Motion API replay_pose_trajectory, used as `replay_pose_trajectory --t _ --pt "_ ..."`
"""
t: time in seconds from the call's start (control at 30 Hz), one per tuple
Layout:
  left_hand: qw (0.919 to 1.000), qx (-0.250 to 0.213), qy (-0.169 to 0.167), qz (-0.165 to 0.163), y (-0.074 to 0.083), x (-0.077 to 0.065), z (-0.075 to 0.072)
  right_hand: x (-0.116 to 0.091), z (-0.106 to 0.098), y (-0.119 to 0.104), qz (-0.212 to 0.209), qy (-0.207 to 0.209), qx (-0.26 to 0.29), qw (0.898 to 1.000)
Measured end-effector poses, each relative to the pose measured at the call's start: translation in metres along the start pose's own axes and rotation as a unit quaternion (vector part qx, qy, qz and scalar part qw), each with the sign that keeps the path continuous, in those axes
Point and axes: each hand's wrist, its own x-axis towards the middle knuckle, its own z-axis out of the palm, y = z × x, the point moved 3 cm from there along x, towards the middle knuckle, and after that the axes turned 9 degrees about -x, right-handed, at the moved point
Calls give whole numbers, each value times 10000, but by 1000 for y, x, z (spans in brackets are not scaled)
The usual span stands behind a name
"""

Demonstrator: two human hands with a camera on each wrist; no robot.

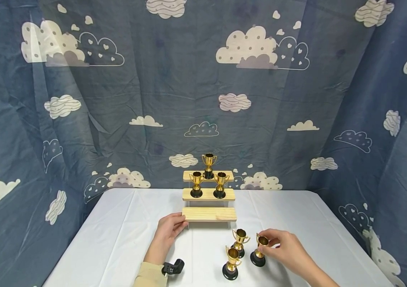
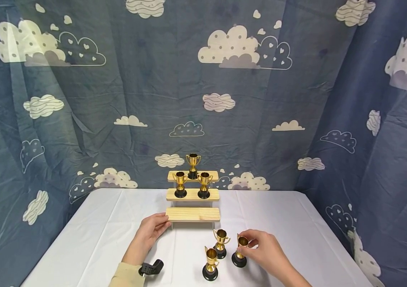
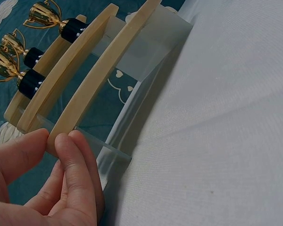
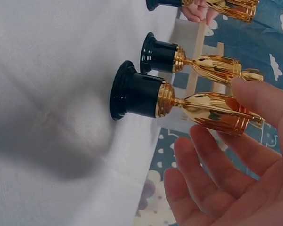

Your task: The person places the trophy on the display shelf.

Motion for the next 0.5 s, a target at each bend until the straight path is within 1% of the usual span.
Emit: replay_pose_trajectory --t 0.27,0.5 --pt "10000 -88 6 -14 1 -2 0 -2 3 2 -7 57 39 10000" --pt "10000 -70 23 19 0 -2 0 -4 2 1 103 192 34 9998"
